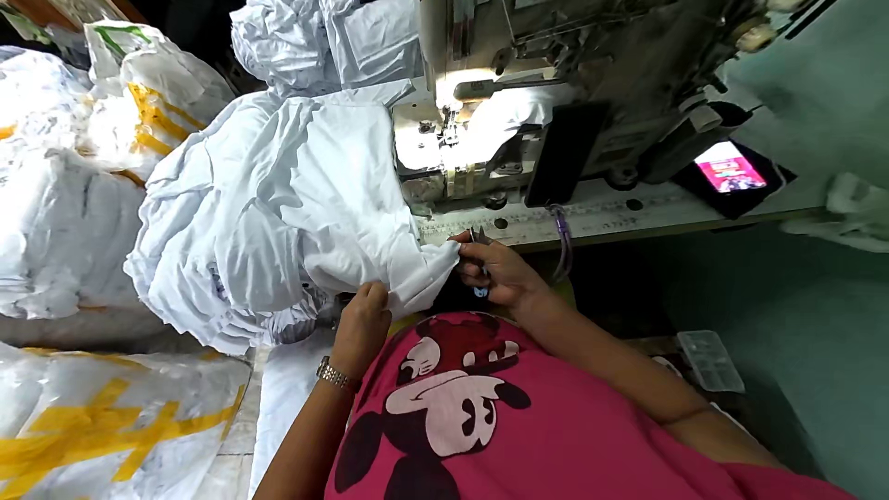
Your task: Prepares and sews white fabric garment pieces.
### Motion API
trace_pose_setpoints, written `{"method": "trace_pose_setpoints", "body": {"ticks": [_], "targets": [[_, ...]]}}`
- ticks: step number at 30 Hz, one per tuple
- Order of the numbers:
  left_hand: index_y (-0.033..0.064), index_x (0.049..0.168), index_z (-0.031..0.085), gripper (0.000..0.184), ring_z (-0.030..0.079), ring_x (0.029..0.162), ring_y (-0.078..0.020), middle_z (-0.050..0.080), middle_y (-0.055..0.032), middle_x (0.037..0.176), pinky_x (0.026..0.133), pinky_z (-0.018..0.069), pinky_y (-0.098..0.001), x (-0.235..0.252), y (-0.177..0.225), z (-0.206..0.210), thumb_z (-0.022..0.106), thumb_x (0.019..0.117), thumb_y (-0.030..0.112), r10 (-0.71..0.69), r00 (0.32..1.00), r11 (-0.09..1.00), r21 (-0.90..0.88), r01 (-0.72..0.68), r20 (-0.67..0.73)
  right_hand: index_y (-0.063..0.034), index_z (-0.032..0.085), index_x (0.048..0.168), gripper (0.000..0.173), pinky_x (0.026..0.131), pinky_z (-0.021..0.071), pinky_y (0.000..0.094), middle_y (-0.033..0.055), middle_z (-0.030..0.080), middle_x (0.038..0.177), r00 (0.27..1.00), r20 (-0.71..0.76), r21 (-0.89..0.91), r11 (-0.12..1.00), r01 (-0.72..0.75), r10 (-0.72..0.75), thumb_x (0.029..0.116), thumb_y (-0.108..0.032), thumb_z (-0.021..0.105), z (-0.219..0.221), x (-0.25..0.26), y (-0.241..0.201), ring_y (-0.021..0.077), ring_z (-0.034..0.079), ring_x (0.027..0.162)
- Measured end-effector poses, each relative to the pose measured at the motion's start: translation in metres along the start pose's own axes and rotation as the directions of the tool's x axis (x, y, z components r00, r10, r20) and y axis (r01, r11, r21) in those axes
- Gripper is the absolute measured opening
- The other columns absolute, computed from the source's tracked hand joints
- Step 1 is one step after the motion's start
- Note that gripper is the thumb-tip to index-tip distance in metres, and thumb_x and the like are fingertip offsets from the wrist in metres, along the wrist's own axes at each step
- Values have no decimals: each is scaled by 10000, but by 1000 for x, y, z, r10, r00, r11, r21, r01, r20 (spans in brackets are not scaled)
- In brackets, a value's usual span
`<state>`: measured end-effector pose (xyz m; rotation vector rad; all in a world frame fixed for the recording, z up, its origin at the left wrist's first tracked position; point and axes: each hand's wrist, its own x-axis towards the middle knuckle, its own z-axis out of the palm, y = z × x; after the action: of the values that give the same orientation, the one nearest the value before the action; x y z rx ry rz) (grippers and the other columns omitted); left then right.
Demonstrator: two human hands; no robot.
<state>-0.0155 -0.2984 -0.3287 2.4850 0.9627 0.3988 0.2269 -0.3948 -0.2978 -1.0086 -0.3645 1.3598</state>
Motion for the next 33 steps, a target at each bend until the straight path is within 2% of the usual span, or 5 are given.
{"method": "trace_pose_setpoints", "body": {"ticks": [7,16,24,30,33], "targets": [[186,1223,618,216,706,823,-106,718,-10,933,771,612,-308,7,12,-43,521,1031,174,-202,979,33,-999,24,17,-114,634,1067,138,442,385,126,-25,607,701,955,290,-186,983,1,54,1045,-105,498,-20,8,3,-16,460,481],[62,1292,569,284,681,750,-58,715,11,878,715,590,-254,12,-10,-45,498,1018,86,-101,979,453,-868,203,176,-115,609,1109,228,446,403,137,-22,587,705,977,205,37,997,-66,57,1061,-87,388,-10,12,1,-3,463,482],[155,1256,605,238,706,788,-101,713,-26,904,749,618,-304,13,-5,-42,484,1053,130,-276,961,175,-983,62,12,-114,597,1103,187,444,418,140,-7,589,735,985,156,50,996,-77,68,1053,-111,417,-6,19,6,11,487,496],[82,1303,566,283,676,782,-23,713,60,913,731,581,-224,9,5,-33,513,1025,100,41,979,430,-888,163,199,-140,615,1136,247,393,345,126,-52,514,636,996,87,77,997,-32,25,1094,-175,374,19,8,-10,-21,383,430],[152,1276,643,285,714,845,-83,743,-7,973,784,609,-278,10,7,-34,634,1004,239,1,995,117,-988,101,102,-146,658,1055,190,374,321,122,-45,559,639,958,277,-171,985,-21,68,1038,-165,470,3,10,-31,-36,375,412]]}}
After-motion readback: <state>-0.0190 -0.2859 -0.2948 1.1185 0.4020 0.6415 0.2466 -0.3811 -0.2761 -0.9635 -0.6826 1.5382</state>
